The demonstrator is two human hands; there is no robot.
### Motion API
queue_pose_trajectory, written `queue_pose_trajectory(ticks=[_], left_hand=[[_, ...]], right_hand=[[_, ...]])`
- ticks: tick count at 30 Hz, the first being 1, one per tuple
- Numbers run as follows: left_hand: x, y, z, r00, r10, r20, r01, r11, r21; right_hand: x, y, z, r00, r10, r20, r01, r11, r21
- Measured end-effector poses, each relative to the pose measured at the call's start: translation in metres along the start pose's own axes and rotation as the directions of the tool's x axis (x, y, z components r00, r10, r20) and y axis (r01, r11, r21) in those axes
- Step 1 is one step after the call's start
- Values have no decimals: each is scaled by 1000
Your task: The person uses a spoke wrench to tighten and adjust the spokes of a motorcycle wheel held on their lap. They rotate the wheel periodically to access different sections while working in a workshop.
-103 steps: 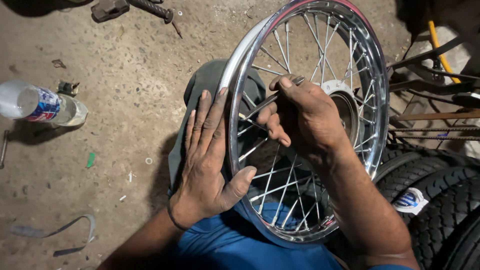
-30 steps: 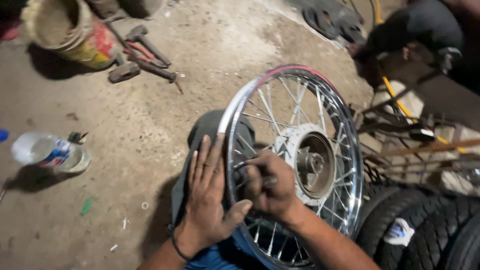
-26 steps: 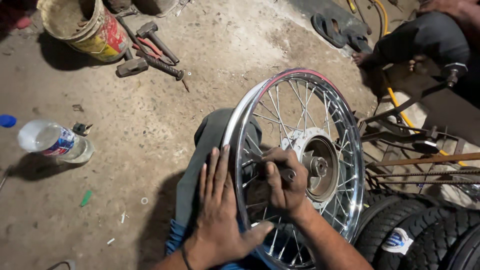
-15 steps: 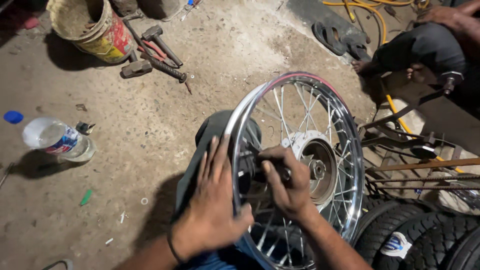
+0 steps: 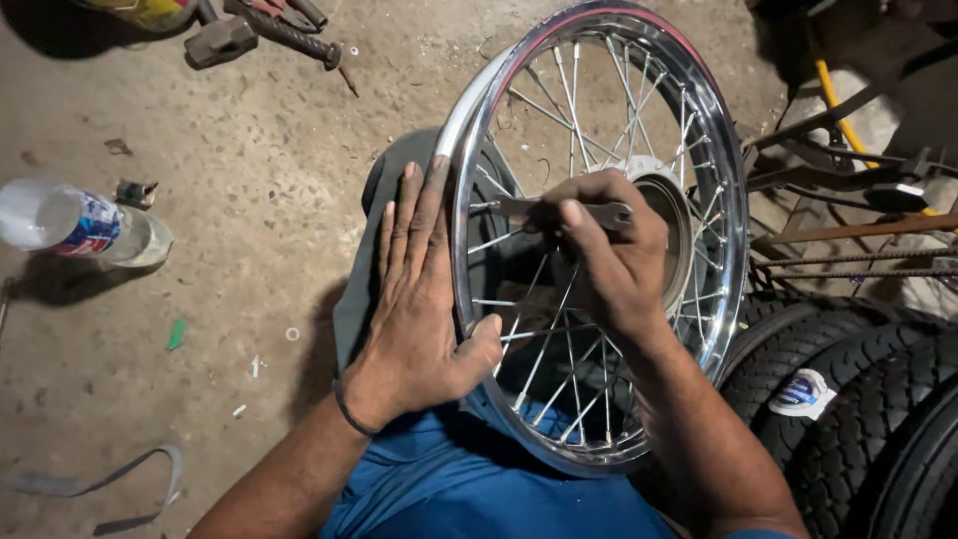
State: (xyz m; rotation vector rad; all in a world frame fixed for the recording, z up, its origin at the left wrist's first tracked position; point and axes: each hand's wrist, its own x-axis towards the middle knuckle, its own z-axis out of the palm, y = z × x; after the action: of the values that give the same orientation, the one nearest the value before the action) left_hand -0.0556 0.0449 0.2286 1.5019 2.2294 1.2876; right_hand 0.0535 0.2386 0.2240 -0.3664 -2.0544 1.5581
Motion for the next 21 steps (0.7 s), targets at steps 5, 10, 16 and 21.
queue_pose_trajectory(ticks=[5, 10, 16, 21], left_hand=[[6, 2, 0, 1000, 13, -5, -13, 1000, 22], [5, 3, 5, 1000, -13, -9, 13, 1000, 5], [7, 0, 4, 1000, 0, -17, 1, 1000, 14], [10, -2, 6, 999, 34, -38, -34, 999, 11]], right_hand=[[17, -5, -4, 987, -31, 158, 30, 1000, 7], [64, 8, 0, 936, 270, 227, -329, 900, 285], [57, 9, 14, 997, 71, 22, -69, 993, -91], [12, -8, 11, 975, -216, 58, 223, 964, -143]])
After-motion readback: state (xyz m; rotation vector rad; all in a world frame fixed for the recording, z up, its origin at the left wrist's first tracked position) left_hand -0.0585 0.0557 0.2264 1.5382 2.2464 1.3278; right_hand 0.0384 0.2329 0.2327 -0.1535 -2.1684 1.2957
